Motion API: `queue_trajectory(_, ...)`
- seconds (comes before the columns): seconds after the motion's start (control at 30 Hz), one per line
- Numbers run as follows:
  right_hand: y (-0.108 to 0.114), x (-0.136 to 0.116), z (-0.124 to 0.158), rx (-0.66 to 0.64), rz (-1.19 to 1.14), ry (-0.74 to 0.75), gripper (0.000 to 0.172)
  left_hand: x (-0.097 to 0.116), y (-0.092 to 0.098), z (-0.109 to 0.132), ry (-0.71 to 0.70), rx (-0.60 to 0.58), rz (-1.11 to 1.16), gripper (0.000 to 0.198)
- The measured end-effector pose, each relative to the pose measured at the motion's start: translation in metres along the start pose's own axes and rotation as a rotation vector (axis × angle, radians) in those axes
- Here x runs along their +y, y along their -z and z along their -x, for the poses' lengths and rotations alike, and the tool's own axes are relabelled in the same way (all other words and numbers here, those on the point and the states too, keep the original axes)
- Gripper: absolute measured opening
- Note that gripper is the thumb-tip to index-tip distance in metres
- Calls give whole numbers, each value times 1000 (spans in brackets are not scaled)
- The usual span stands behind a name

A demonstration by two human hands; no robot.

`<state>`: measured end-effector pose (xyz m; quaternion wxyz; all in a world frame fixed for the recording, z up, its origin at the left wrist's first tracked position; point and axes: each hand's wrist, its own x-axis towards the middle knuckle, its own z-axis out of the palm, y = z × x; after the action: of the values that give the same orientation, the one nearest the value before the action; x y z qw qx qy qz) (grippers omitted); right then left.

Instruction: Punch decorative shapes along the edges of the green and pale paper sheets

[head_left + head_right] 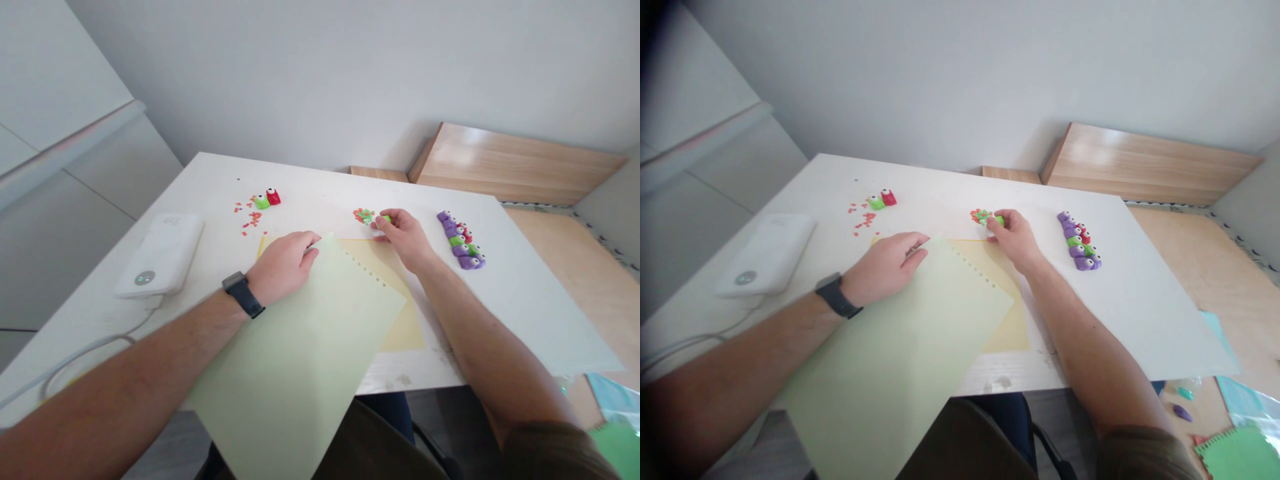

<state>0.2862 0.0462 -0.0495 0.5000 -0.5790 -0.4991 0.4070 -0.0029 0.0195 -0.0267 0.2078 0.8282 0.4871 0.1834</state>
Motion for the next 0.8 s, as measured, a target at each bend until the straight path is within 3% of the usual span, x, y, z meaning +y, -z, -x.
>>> queue_trajectory(0.13,-1,-7,3,17,-72,-12,53,0,1,0,5,0,1,27)
queue_trajectory(0.47,29,-17,17,53,-46,25,41,0,5,1,25,41,53,24)
queue_trajectory(0.67,33,-24,29,-139,-18,-36,37,-3,11,-1,49,94,78,25)
queue_trajectory(0.8,44,-26,37,-324,44,-73,45,-5,18,-2,94,129,102,24)
